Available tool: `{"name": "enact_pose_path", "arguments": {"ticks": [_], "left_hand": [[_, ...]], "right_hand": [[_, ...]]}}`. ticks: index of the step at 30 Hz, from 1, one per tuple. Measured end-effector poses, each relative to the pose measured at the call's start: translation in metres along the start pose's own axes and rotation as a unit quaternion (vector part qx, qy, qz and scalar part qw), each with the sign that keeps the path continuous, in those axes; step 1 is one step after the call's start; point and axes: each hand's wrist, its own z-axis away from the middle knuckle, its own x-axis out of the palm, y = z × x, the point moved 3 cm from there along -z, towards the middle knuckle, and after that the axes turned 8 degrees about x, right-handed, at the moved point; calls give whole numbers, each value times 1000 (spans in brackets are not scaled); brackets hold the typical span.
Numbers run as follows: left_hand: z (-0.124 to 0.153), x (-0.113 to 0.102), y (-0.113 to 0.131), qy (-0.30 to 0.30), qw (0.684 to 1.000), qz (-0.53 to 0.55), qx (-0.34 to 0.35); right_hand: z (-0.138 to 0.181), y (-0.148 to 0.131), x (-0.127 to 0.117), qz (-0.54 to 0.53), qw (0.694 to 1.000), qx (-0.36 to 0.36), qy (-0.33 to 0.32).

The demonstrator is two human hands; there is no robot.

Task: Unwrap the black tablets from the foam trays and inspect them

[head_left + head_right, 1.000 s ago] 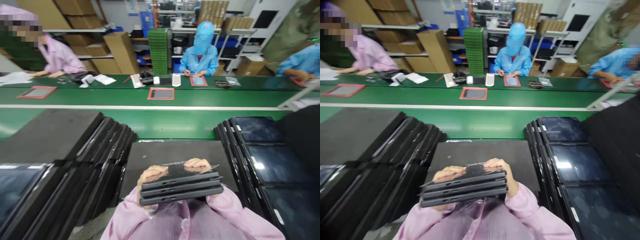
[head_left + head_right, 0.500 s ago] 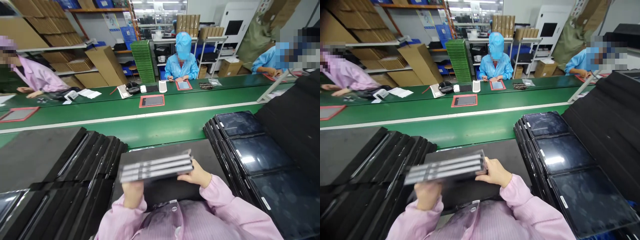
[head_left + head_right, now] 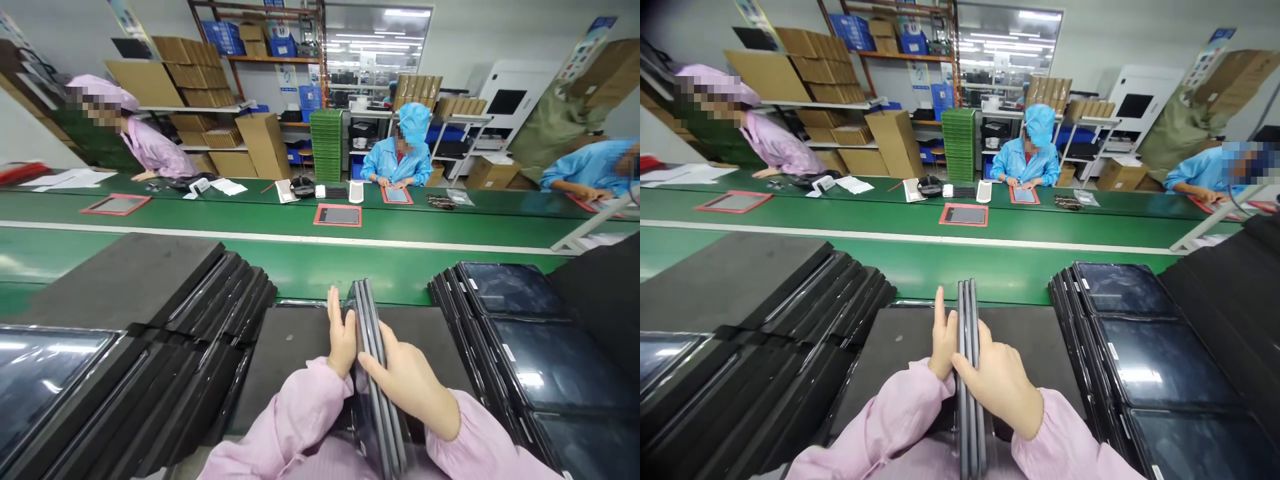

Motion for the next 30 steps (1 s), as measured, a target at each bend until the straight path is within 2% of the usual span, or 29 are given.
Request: {"name": "enact_pose_path", "arguments": {"ticks": [2,4,7,9,13,16,30], "left_hand": [[-11,-4,9,2,999,16,39],[-21,-7,17,9,999,29,35],[-33,-7,29,-8,999,43,17],[-37,-7,36,-28,998,52,16],[-40,-8,39,-33,997,63,6],[-41,-9,39,-25,998,62,-11],[-41,-11,43,-68,996,39,-31]], "right_hand": [[-14,1,5,-79,996,-25,22],[-34,1,7,-195,980,-30,30],[-68,-1,8,-371,928,12,5],[-85,-4,7,-424,904,36,-31],[-97,-7,3,-433,896,45,-87],[-94,-8,0,-434,895,50,-94],[-93,-14,-1,-405,904,59,-124]]}}
